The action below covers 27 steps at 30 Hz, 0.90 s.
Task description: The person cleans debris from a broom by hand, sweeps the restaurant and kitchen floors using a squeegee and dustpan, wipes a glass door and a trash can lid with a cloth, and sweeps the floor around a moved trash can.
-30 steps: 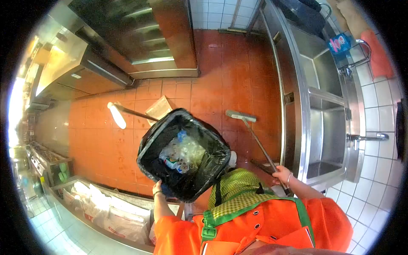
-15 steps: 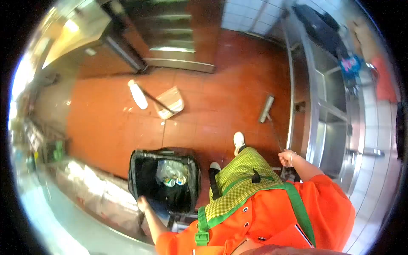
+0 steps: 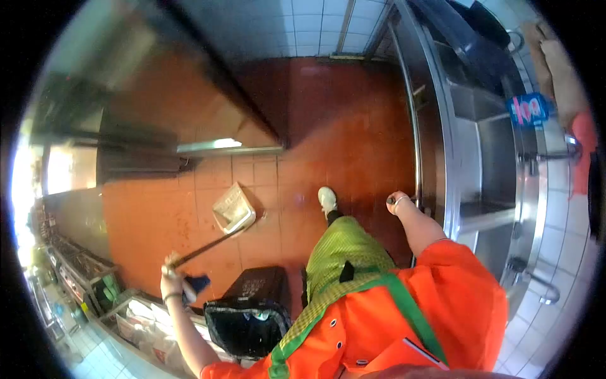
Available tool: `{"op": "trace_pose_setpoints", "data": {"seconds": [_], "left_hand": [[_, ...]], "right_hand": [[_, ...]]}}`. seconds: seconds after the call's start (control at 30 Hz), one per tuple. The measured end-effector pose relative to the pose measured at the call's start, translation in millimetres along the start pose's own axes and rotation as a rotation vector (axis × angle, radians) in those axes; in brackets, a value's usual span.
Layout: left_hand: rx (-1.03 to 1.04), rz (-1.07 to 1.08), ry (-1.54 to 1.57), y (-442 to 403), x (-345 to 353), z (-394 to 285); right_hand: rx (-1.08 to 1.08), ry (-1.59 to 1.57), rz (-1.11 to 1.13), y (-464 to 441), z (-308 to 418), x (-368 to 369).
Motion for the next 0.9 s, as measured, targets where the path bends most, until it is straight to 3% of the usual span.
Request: {"op": "trace_pose_setpoints", "data": {"seconds": [0.03, 0.1, 0.17, 0.2, 0.23, 0.27, 0.3, 0.33, 0.37, 0.4, 0.43, 0.47, 0.5, 0.53, 0.57, 0.63, 0.67, 0.7, 0.77, 0.83, 0.9], "left_hand": [[-0.037, 0.035, 0.086, 2.4, -0.5, -1.7], [0.120, -0.076, 0.176, 12.0, 3.8, -10.8], [0.227, -0.177, 0.064, 41.8, 1.9, -48.8], [0.177, -0.120, 0.197, 31.2, 34.5, -7.3], [-0.024, 0.023, 0.266, 57.6, 25.9, -58.2], [0.150, -0.024, 0.090, 69.3, 12.4, -105.1], [0.148, -0.037, -0.127, 77.0, 10.7, -126.8], [0.125, 0.084, -0.111, 80.6, 7.4, -158.1], [0.234, 0.054, 0.121, 85.7, 0.7, -183.4], [0.388, 0.058, 0.250, 77.3, 15.4, -162.0], [0.458, 0.062, 0.309, 74.7, 21.0, -157.8], [0.529, 0.069, 0.366, 72.5, 26.3, -154.0], [0.298, 0.175, 0.251, 75.5, 32.5, -153.3], [0.071, 0.276, 0.138, 81.0, 38.8, -149.5], [0.112, 0.326, -0.006, 80.7, 44.0, -170.1], [-0.049, 0.628, 0.791, 76.5, 102.2, -58.4], [0.079, 0.467, 0.425, 80.3, 76.6, -110.3], [0.118, 0.408, 0.255, 84.5, 66.0, -152.0], [0.161, 0.376, 0.174, 89.2, 67.8, -182.7], [0.245, 0.340, 0.225, 92.7, 70.0, -204.9], [0.348, 0.292, 0.244, 98.4, 67.8, -225.7]], "right_hand": [[-0.044, 0.065, 0.019, -6.6, 22.2, 27.2], [0.028, 0.072, 0.130, -39.9, 58.1, 106.2], [-0.052, 0.068, 0.106, 25.2, 84.7, 152.4], [-0.068, 0.102, 0.106, 6.8, 96.2, 186.8], [-0.085, 0.135, 0.109, -14.9, 107.4, 221.4], [-0.071, 0.130, 0.106, -8.4, 115.3, 243.3], [-0.466, 0.974, 0.019, 25.8, 149.5, 267.4], [-0.863, 1.819, -0.076, 75.8, 163.7, 304.3], [-1.274, 2.659, -0.188, 110.3, 155.7, 338.3], [-1.408, 2.678, -0.175, 123.8, 167.8, 355.0], [-1.461, 2.481, -0.228, 129.1, 192.4, 369.2], [-1.458, 2.696, -0.248, 101.9, 207.2, 395.8], [-1.424, 2.701, -0.391, 105.6, 227.8, 407.9], [-1.519, 2.889, -0.384, 110.9, 230.7, 427.2], [-1.501, 2.883, -0.386, 98.7, 242.8, 446.1], [-1.514, 2.799, -0.239, 108.6, 245.3, 462.4], [-1.510, 2.795, -0.234, 106.6, 243.8, 467.9], [-1.528, 2.886, -0.301, 103.4, 237.3, 469.8], [-1.527, 2.986, -0.381, 106.8, 222.5, 458.4], [-1.609, 3.270, -0.285, 117.8, 185.8, 416.1], [-1.249, 3.532, -0.125, 89.5, 182.7, 375.7]]}}
Point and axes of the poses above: each hand's wrist, its own y-axis away from the middle knuckle, its own x-axis out of the palm, z = x × y, the point moved 9 cm from there along -y, towards the middle knuckle, and after that the axes turned 5 degrees about y, right-handed, at the moved point
